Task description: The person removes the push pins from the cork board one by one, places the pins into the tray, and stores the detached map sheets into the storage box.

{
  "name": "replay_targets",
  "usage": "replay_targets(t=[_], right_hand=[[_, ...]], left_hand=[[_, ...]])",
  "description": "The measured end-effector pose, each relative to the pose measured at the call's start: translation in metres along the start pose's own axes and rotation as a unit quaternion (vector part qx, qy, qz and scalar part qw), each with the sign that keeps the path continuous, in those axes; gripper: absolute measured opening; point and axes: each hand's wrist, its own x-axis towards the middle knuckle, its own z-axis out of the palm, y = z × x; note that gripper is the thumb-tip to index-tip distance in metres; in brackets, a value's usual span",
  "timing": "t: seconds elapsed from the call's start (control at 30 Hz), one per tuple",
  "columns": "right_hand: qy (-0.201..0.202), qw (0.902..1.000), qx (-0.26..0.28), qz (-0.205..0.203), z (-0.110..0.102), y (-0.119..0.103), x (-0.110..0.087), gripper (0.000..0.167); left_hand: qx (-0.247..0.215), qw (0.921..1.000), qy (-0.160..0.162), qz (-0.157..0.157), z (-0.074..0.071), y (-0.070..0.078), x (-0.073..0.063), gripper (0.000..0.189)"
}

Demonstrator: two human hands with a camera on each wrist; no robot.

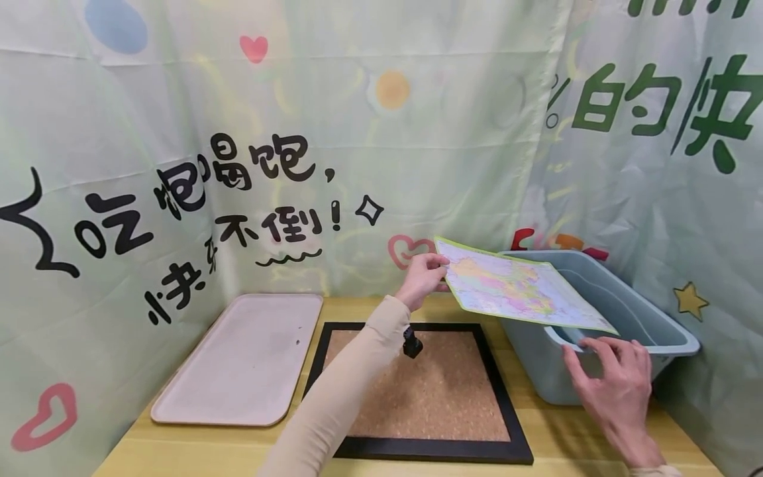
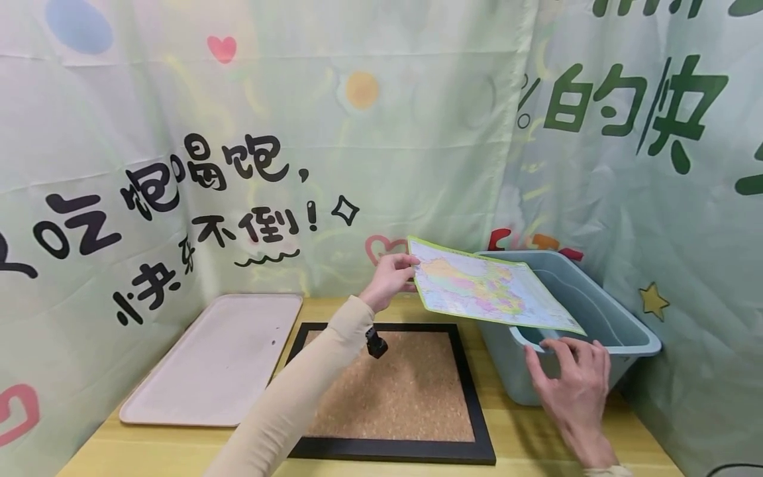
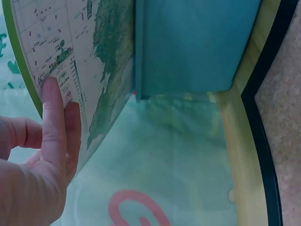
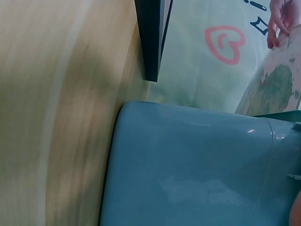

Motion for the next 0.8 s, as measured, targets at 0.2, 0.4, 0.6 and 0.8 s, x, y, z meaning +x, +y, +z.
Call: replay_targets(t=[0.2, 0.4, 0.6, 0.8], right_hand=[[-0.006, 0.9999, 0.001, 0.009, -0.001, 0.000, 0.001, 0.073], [-0.011, 0.9999, 0.001, 0.009, 0.000, -0.001, 0.001, 0.073], [-0.014, 0.9999, -0.007, 0.007, 0.000, -0.002, 0.001, 0.071], [-0.017, 0.9998, -0.005, 0.009, -0.001, 0.000, 0.001, 0.069]], left_hand=[[0.010, 0.9999, -0.011, 0.007, 0.019, 0.004, 0.003, 0.029], [-0.004, 0.9990, -0.043, 0.008, 0.035, 0.011, 0.004, 0.046], [-0.032, 0.9995, 0.002, -0.001, 0.058, 0.012, 0.004, 0.056], [-0.038, 0.9950, 0.090, -0.022, 0.085, 0.009, 0.004, 0.040]])
